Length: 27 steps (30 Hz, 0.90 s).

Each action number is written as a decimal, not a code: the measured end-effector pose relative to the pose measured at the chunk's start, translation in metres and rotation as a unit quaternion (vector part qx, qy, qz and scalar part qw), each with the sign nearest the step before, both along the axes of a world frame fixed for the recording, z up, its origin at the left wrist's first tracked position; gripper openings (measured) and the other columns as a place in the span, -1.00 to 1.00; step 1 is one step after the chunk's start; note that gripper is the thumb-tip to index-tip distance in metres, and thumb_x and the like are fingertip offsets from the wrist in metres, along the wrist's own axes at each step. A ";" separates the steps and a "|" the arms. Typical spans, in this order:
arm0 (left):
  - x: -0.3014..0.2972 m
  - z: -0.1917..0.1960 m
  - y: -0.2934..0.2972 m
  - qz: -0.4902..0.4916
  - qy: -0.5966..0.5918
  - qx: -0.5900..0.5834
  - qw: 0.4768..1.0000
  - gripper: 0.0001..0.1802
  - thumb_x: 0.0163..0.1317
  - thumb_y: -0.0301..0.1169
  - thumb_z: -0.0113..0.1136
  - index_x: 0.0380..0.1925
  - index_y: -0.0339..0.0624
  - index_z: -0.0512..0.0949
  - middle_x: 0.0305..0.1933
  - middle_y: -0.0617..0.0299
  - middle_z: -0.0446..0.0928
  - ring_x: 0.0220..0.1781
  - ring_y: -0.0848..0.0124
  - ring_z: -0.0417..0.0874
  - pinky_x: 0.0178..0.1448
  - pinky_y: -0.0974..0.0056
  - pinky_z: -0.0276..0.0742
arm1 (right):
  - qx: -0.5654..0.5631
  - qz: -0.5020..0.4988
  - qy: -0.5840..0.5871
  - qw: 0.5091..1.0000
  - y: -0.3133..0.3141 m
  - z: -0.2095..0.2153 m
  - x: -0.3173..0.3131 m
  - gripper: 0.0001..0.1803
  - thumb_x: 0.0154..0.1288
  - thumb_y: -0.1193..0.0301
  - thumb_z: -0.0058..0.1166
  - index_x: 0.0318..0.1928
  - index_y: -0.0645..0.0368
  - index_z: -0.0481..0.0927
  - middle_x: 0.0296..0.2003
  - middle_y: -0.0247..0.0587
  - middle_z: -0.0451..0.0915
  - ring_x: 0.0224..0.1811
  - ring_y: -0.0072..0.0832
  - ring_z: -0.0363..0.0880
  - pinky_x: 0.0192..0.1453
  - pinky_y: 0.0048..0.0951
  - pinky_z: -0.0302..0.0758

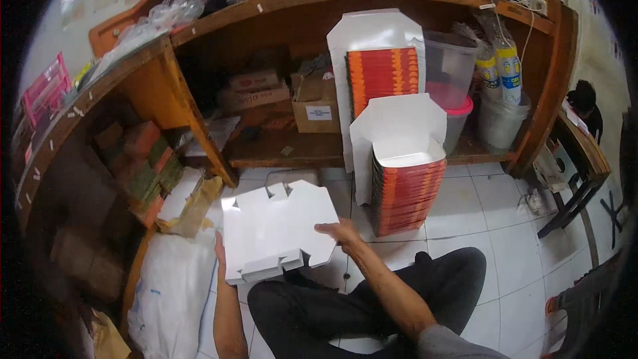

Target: The person folds and assembles cardboard food containers by hand, stacks them, and then moves to a counter to arrange and close several containers containing food.

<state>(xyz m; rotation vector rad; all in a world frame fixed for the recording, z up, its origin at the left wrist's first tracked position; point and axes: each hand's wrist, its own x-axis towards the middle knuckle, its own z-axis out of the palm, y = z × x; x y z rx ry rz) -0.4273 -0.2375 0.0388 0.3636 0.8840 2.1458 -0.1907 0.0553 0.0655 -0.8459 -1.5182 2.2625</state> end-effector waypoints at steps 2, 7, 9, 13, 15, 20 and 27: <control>0.001 -0.013 -0.009 0.013 -0.001 0.006 1.000 -0.19 0.40 0.23 -0.04 0.32 -0.28 0.41 0.24 0.00 0.55 0.23 0.15 0.60 0.30 0.07 0.54 | -0.050 -0.024 0.041 0.998 0.004 0.002 -0.015 -0.53 0.00 0.48 0.51 -0.08 0.44 0.67 -0.20 -0.05 0.73 -0.24 -0.32 0.74 -0.17 -0.35 0.64; 0.011 -0.046 0.000 0.061 -0.028 -0.035 0.997 -0.21 0.41 0.20 -0.04 0.32 -0.28 0.42 0.23 0.01 0.56 0.22 0.17 0.61 0.30 0.08 0.54 | 0.029 0.026 0.051 0.998 0.058 0.023 -0.076 -0.63 -0.02 0.52 0.49 -0.19 0.45 0.70 -0.29 -0.03 0.73 -0.34 -0.34 0.73 -0.25 -0.34 0.64; 0.007 -0.056 0.009 0.071 -0.037 -0.054 0.995 -0.22 0.42 0.20 -0.04 0.31 -0.28 0.42 0.23 0.02 0.56 0.21 0.17 0.61 0.29 0.09 0.54 | 0.109 0.064 0.012 0.992 0.086 0.028 -0.105 -0.60 -0.07 0.46 0.52 -0.22 0.45 0.71 -0.33 -0.05 0.73 -0.37 -0.35 0.72 -0.26 -0.33 0.63; -0.021 -0.061 0.029 0.070 -0.027 -0.094 0.993 -0.24 0.43 0.18 -0.04 0.31 -0.27 0.43 0.22 0.03 0.57 0.21 0.19 0.61 0.29 0.10 0.54 | 0.279 0.119 -0.101 0.947 0.131 0.028 -0.161 -0.45 -0.19 0.28 0.59 -0.21 0.42 0.74 -0.32 -0.06 0.74 -0.32 -0.34 0.72 -0.20 -0.33 0.61; -0.041 -0.054 0.020 0.076 -0.015 -0.123 0.989 -0.25 0.43 0.17 -0.03 0.31 -0.27 0.43 0.22 0.03 0.57 0.20 0.19 0.61 0.28 0.11 0.54 | 0.344 0.147 -0.128 0.919 0.131 0.028 -0.186 -0.38 -0.22 0.19 0.59 -0.18 0.40 0.74 -0.26 -0.04 0.74 -0.23 -0.31 0.71 -0.13 -0.34 0.59; -0.068 -0.050 0.059 0.050 0.003 -0.151 0.987 -0.27 0.44 0.15 -0.03 0.30 -0.27 0.44 0.22 0.05 0.58 0.20 0.21 0.61 0.28 0.12 0.54 | 0.318 0.192 -0.072 0.926 0.166 -0.008 -0.211 -0.27 -0.14 -0.06 0.50 -0.14 0.37 0.75 -0.11 0.05 0.72 -0.05 -0.21 0.69 0.06 -0.29 0.56; -0.101 -0.050 0.037 0.077 0.022 -0.186 0.979 -0.30 0.46 0.12 -0.02 0.29 -0.26 0.46 0.21 0.06 0.59 0.18 0.24 0.62 0.26 0.14 0.54 | 0.389 0.062 -0.076 0.916 0.053 -0.002 -0.122 -0.27 -0.01 -0.24 0.36 -0.15 0.21 0.77 -0.29 0.03 0.76 -0.20 -0.13 0.76 -0.02 -0.11 0.62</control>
